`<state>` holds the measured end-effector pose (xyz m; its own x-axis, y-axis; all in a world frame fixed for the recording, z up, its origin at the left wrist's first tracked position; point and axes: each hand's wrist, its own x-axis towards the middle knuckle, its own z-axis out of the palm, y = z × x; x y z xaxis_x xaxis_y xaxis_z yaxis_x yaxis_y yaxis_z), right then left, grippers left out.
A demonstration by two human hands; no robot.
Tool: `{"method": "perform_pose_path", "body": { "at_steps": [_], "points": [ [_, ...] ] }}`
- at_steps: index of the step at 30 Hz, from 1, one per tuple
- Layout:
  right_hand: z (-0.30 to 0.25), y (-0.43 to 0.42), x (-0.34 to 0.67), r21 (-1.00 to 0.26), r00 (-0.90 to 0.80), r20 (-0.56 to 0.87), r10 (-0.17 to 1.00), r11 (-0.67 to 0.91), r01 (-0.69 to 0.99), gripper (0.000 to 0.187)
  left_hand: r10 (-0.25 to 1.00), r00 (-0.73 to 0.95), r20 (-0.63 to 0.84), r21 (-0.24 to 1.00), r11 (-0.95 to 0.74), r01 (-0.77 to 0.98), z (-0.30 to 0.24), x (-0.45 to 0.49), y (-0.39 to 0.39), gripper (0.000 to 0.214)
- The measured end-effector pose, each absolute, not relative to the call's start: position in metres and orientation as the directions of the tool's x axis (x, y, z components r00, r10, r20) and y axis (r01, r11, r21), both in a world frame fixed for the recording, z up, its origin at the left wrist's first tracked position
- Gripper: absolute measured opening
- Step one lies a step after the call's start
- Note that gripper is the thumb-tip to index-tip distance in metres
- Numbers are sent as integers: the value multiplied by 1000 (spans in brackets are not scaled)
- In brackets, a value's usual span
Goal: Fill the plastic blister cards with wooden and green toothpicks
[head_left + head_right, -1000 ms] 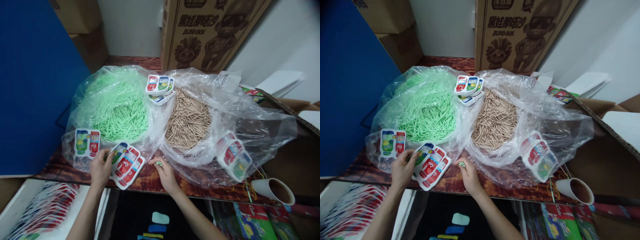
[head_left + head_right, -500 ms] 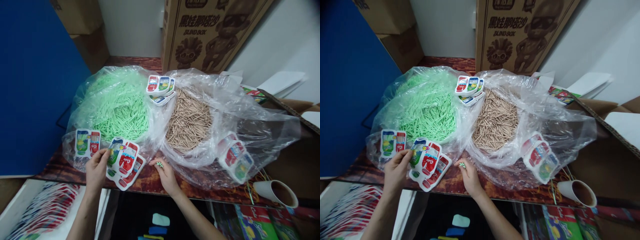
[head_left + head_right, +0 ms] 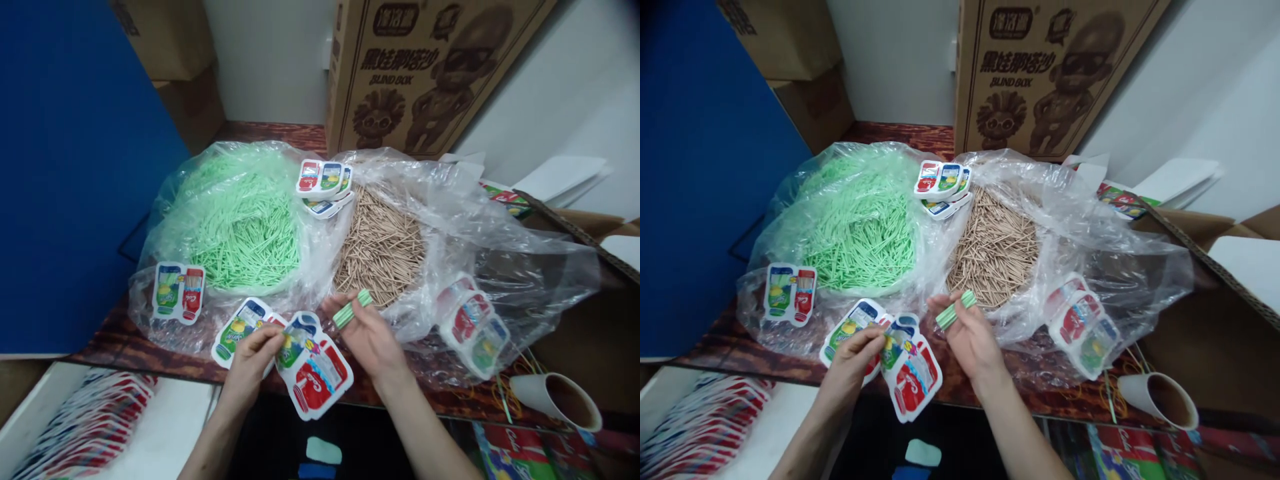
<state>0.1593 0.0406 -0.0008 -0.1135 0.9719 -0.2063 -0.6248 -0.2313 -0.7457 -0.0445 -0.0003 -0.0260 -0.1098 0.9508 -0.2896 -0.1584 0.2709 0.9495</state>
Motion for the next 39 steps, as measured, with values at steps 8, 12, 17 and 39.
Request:
{"method": "perform_pose_path", "body": {
  "at_steps": [8,12,17,39],
  "points": [
    [39,58,151,-764,-240,-212,947,-314,-564,18,912,26,-409,861,395,-320,-20,-15,4,25],
    [38,47,148,-771,-246,-256,935,-351,-531,16,889,9,-458,802,417,-427,-23,-9,6,25],
    [48,38,161,-844,-382,-292,877,-424,-328,23,927,12,-374,829,340,-444,-29,-3,7,17],
    [71,11,176,-826,-522,12,853,303,476,22,746,542,-386,896,444,27,-13,-20,2,19]
  ]
}}
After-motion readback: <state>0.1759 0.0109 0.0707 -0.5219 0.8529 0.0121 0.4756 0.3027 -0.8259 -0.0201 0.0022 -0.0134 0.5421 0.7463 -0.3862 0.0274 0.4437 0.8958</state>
